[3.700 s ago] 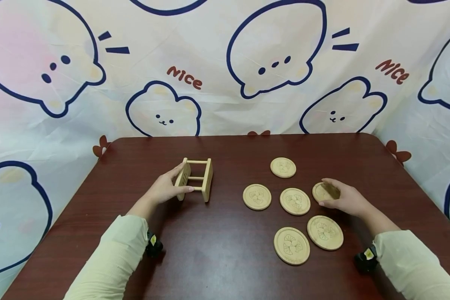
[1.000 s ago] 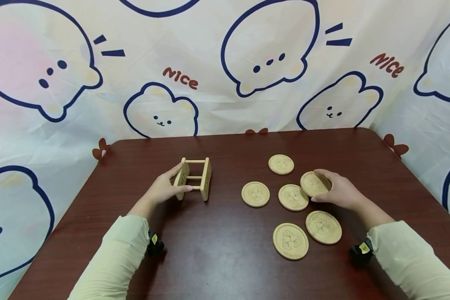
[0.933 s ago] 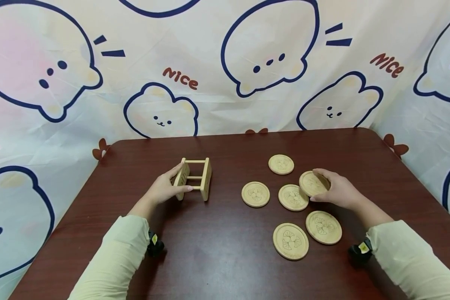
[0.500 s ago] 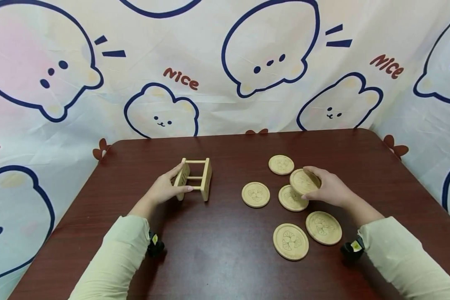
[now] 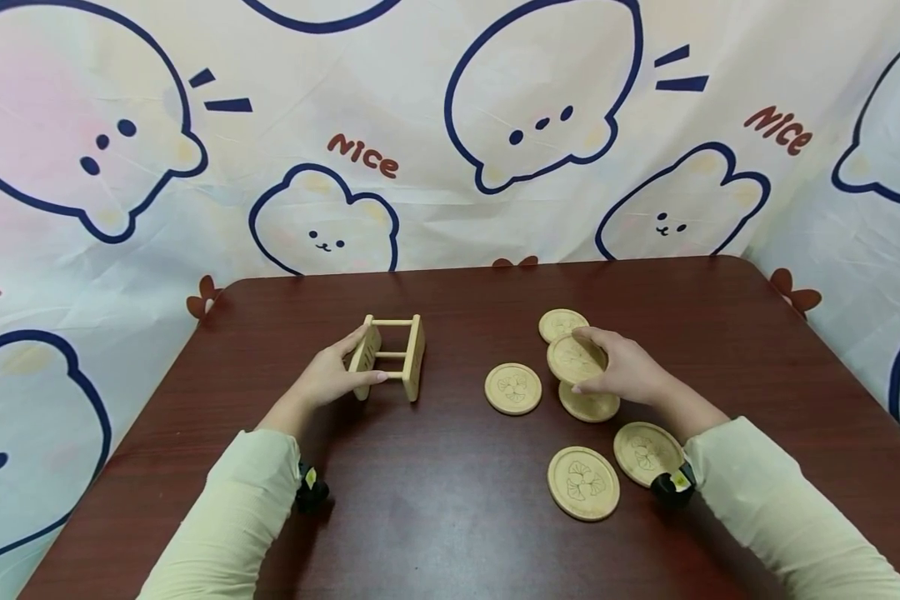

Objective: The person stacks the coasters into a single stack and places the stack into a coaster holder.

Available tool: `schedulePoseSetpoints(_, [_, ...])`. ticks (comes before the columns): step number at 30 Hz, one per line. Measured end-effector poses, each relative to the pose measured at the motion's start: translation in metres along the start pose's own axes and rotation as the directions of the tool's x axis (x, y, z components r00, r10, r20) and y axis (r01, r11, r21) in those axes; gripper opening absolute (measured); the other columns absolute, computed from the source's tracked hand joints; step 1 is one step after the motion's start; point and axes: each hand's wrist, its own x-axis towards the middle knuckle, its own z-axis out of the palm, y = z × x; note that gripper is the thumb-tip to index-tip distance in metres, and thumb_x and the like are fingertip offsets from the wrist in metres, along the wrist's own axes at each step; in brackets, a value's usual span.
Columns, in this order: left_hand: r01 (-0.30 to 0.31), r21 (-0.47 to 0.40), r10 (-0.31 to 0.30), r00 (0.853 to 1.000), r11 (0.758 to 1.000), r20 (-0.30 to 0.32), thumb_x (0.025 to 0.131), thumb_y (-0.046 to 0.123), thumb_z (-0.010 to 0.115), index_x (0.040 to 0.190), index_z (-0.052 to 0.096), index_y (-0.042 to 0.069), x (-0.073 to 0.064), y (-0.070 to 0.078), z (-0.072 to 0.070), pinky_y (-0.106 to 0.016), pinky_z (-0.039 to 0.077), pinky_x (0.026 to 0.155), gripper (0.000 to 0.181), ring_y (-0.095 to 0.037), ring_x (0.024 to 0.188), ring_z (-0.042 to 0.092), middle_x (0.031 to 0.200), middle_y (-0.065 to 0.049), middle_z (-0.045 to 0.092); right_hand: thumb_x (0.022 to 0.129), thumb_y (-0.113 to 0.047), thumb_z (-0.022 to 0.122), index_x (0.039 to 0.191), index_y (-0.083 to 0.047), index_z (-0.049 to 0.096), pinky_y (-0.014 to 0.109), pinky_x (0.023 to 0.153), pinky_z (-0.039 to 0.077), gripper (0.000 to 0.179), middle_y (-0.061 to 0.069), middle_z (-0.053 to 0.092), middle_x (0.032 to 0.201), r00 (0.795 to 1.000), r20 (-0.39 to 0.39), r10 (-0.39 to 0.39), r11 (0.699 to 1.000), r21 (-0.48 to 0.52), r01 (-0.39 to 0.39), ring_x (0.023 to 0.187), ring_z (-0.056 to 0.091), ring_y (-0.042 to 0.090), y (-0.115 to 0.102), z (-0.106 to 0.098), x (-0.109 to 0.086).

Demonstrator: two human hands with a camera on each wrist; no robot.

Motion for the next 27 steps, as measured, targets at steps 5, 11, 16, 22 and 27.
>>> schedulePoseSetpoints(5, [-0.003,0.001,0.003,1.000,1.000,0.001,0.063,0.054,0.068,0.139,0.016,0.021,-0.001,0.001,0.000,-0.048,0.029,0.090,0.098,-0.030,0.120,0.029,0.140,-0.011,0.022,0.064,-0.022,0.076,0.129,0.002,0.035,0.044,0.092,0.027,0.081,0.017,0.036,0.130,1.000,0.000,-0.005,1.000,-0.002,0.005,0.118,0.031,0.032,-0.004,0.004,0.005])
schedulePoseSetpoints(11, [0.002,-0.004,-0.002,1.000,1.000,0.000,0.063,0.053,0.068,0.139,0.016,0.021,-0.002,0.001,-0.001,-0.047,0.030,0.090,0.098,-0.030,0.119,0.030,0.139,-0.012,0.023,0.062,-0.021,0.078,0.127,0.003,0.037,0.043,0.092,0.028,0.081,0.017,0.038,0.128,0.999,-0.007,-0.041,0.999,-0.025,0.040,0.116,0.034,0.031,-0.006,0.010,0.010])
schedulePoseSetpoints(16, [0.006,-0.001,-0.006,1.000,1.000,0.003,0.065,0.051,0.068,0.139,0.016,0.022,-0.002,0.001,-0.001,-0.048,0.029,0.091,0.096,-0.029,0.121,0.028,0.140,-0.010,0.021,0.062,-0.019,0.078,0.127,0.003,0.037,0.043,0.092,0.028,0.080,0.017,0.039,0.128,0.999,0.005,-0.047,0.999,-0.008,0.047,0.117,0.034,0.031,-0.011,0.014,0.014])
schedulePoseSetpoints(22, [0.000,0.007,0.000,1.000,1.000,-0.002,0.065,0.050,0.068,0.139,0.017,0.021,0.000,0.001,0.000,-0.046,0.032,0.089,0.095,-0.028,0.116,0.034,0.138,-0.012,0.026,0.061,-0.021,0.078,0.126,0.004,0.038,0.041,0.093,0.027,0.081,0.018,0.040,0.127,0.997,0.023,-0.067,0.998,0.010,0.067,0.117,0.034,0.030,-0.014,0.021,0.020])
schedulePoseSetpoints(27, [0.002,0.005,-0.002,1.000,1.000,-0.006,0.065,0.048,0.069,0.139,0.017,0.021,0.000,0.000,0.000,-0.046,0.033,0.088,0.094,-0.028,0.115,0.036,0.138,-0.012,0.026,0.059,-0.018,0.079,0.124,0.006,0.040,0.040,0.094,0.027,0.080,0.019,0.041,0.126,0.995,0.029,-0.099,0.995,0.003,0.099,0.117,0.034,0.030,-0.017,0.027,0.024])
